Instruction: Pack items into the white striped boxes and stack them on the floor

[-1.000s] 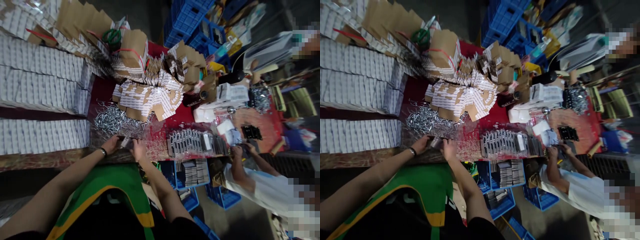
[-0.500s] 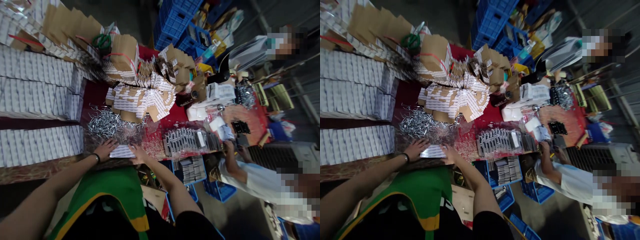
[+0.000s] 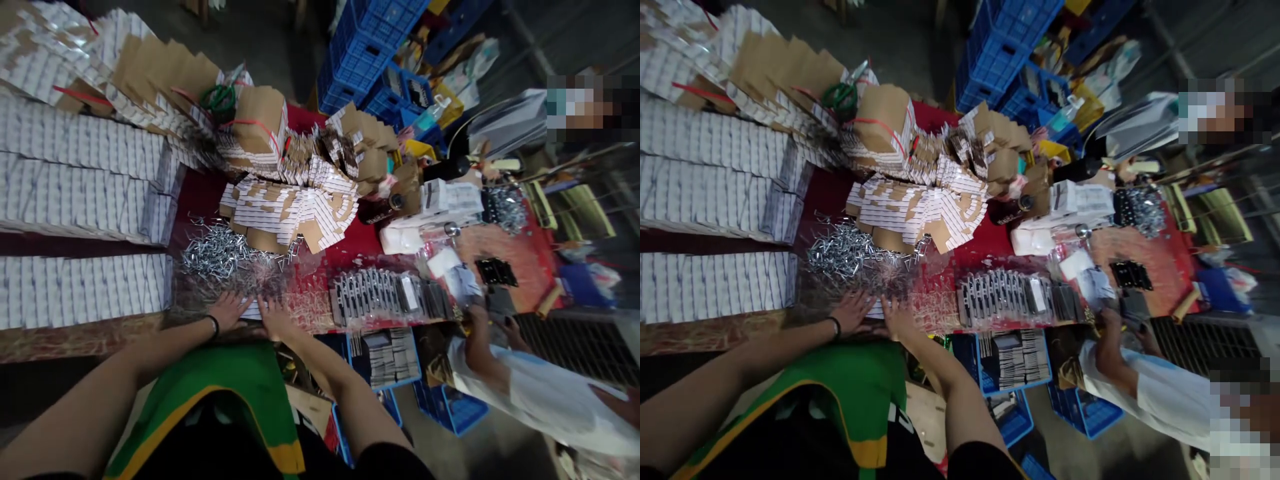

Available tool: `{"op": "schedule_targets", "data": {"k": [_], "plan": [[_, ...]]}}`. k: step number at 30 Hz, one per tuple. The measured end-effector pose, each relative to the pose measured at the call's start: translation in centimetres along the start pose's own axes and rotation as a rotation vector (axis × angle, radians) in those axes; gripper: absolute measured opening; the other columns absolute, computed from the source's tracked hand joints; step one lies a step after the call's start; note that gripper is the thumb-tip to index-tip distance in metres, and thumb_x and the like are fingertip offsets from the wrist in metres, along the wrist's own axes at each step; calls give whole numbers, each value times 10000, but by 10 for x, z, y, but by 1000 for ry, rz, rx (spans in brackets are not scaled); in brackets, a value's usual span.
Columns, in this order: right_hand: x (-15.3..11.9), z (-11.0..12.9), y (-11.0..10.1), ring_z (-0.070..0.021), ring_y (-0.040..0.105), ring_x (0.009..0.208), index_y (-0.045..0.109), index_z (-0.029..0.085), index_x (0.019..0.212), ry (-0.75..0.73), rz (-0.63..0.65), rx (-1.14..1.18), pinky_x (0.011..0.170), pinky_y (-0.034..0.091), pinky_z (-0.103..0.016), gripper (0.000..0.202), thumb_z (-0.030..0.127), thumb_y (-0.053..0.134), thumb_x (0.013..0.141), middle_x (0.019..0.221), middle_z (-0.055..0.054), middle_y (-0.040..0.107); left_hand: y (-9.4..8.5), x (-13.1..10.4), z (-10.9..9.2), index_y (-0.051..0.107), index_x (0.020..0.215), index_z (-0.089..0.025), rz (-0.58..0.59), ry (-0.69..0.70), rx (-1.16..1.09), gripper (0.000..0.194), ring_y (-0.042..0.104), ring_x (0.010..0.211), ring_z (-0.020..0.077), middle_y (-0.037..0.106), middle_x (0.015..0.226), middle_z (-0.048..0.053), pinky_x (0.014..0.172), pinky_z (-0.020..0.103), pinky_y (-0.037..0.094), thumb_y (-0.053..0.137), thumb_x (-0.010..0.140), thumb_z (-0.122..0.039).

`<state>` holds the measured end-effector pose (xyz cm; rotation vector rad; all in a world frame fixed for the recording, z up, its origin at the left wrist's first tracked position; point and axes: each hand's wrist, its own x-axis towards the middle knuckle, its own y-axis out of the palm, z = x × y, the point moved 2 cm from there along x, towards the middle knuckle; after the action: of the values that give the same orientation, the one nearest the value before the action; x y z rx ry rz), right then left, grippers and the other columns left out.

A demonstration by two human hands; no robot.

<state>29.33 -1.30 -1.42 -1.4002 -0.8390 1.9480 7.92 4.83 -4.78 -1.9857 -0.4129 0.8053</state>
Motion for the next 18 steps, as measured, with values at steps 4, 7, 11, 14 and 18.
{"op": "schedule_targets", "data": {"k": [4,7,11,14,18], "plan": [[3,6,-8,-485,546,1443,283,206,1760,37,-27,34,1222,351,-721,1033,668,728,951,1642,-292,509,-10,12,-22,524,1654,-227,17,-48,-35,864,461,1531,493,528,1644,273,1247,647,305,834,875,-435],[25,-6,-53,-424,586,1394,622,280,1557,166,-141,98,1212,389,-653,626,618,631,1031,1465,-183,683,-35,20,-30,606,1568,-246,95,-59,-62,818,635,1332,447,613,1527,251,1119,563,467,877,798,-312],[86,-30,-138,-476,520,1431,411,95,1688,489,-445,109,1137,455,-650,761,574,466,1099,1595,-342,492,-75,-34,8,736,1338,-220,-63,-293,-232,502,722,1122,333,714,1311,174,999,428,545,791,856,-349],[127,-46,-175,-494,551,1394,166,53,1759,687,-593,164,1099,510,-600,1117,615,702,956,1618,-394,407,-104,-134,76,765,1218,-213,-297,-658,-304,370,717,1062,285,775,1116,112,1002,390,547,692,952,-460],[146,-65,-179,-486,622,1353,131,-21,1735,693,-532,277,1080,539,-555,1182,520,761,895,1510,-412,515,-134,-275,197,730,1164,-59,-461,-1182,-107,484,649,1192,418,719,1172,238,1076,612,509,717,937,-487]]}}
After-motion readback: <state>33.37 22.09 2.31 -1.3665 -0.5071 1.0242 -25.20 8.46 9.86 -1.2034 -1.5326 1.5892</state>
